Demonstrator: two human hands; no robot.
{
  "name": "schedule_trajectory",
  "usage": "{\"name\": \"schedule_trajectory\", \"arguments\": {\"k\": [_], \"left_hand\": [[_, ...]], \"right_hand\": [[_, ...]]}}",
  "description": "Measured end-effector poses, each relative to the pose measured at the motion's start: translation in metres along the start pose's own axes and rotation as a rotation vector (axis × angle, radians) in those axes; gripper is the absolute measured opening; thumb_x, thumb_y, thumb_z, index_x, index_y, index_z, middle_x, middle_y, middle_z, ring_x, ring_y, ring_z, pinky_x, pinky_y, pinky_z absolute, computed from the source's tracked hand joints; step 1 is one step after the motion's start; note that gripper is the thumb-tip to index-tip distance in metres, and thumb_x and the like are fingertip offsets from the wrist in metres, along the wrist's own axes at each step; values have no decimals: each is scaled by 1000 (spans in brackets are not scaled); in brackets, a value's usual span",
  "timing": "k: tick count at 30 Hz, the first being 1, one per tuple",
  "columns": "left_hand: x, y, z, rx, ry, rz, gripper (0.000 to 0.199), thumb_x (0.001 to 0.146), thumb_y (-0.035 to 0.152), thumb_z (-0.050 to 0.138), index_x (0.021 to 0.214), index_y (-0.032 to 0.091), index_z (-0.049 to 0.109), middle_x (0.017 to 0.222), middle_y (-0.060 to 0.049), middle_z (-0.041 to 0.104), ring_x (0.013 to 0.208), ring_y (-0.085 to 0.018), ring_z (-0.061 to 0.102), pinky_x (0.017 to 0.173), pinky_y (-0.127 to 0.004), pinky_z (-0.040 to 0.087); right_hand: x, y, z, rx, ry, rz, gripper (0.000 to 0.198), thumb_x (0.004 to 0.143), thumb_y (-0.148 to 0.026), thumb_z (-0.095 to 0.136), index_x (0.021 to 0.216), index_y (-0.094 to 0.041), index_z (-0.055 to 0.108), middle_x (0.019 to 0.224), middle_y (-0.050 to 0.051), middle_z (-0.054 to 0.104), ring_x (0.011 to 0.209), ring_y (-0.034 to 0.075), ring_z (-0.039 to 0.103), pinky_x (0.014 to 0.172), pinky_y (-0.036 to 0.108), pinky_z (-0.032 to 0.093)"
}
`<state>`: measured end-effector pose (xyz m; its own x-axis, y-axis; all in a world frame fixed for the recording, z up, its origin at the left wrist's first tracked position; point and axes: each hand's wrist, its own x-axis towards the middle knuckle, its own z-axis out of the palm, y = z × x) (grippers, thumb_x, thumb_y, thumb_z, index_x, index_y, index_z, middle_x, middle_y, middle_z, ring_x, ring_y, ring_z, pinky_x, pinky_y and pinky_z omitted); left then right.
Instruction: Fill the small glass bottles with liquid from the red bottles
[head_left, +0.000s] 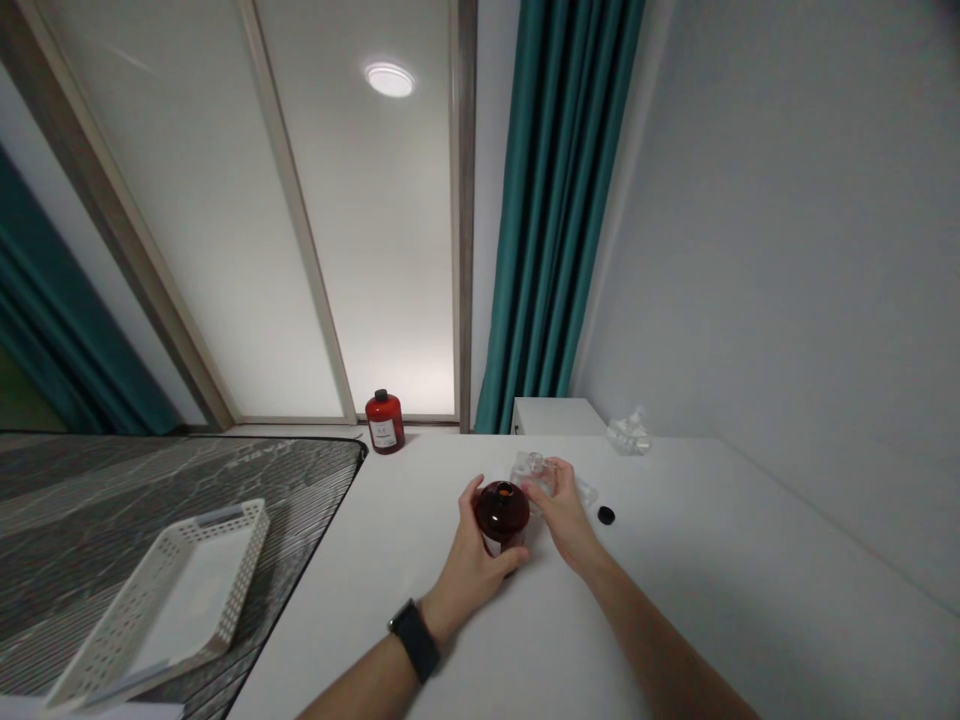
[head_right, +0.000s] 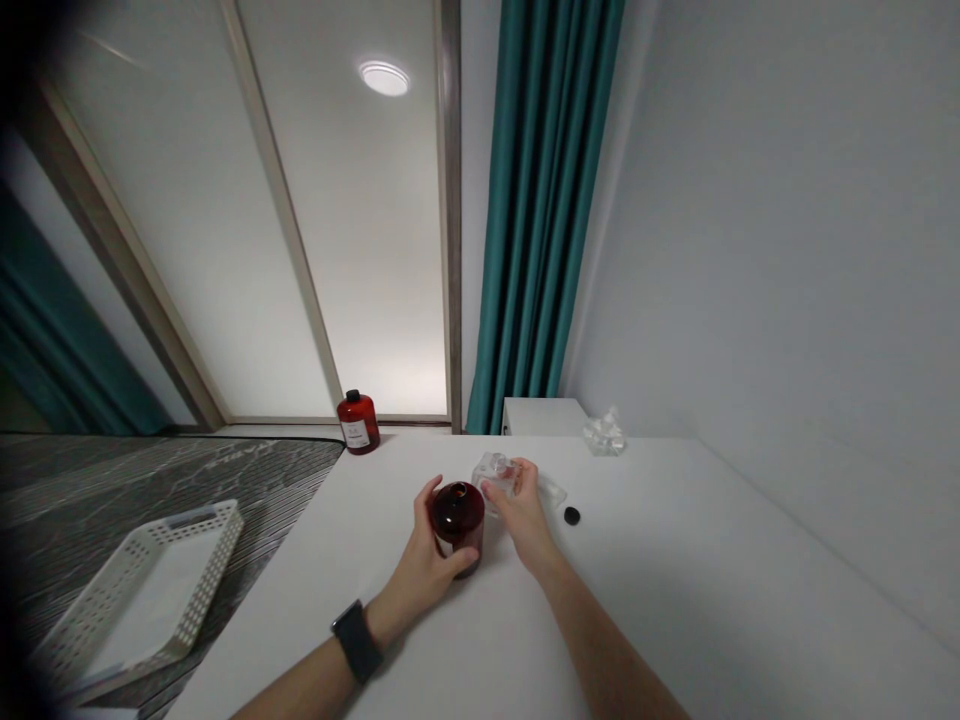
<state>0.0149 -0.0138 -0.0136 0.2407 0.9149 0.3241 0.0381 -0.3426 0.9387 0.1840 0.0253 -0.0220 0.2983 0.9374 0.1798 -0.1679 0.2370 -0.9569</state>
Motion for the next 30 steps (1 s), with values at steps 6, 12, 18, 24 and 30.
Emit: {"name": "schedule_trajectory", "arguments": {"k": [6,12,18,24,30], "left_hand": [[8,0,-14,-68,74,25,60,99,61,29,145,23,31,130,-12,50,123,-27,52,111,-46,35],[35,8,-35,11,218,-21,41,99,51,39,126,22,49,116,-10,57,117,-25,53,109,-46,37],[71,38,-48,-12,16,-91,45,98,50,41,130,20,48,115,-10,59,102,-24,61,95,-42,47],[102,64,-53,-57,-256,-97,52,98,53,43,141,22,43,128,-12,59,107,-24,60,90,-41,50],[113,68,-53,-156,-430,-132,41,96,46,49,130,23,55,125,-10,61,109,-24,60,90,-38,51]], "right_hand": [[9,-5,4,31,15,-65,55,69,-34,80,112,-30,46,112,1,59,110,21,58,97,38,49],[26,-25,14,-3,-90,-121,62,65,-31,82,114,-30,44,118,2,56,116,22,55,103,44,45],[41,-50,27,-88,-188,-227,72,62,-31,86,119,-30,41,122,4,51,122,25,50,109,50,40],[38,-64,36,-56,-320,-293,72,63,-29,87,120,-31,43,122,3,49,117,23,55,102,41,48],[34,-62,36,-95,-422,-225,74,68,-29,84,126,-34,40,129,4,47,115,23,58,99,41,51]]}}
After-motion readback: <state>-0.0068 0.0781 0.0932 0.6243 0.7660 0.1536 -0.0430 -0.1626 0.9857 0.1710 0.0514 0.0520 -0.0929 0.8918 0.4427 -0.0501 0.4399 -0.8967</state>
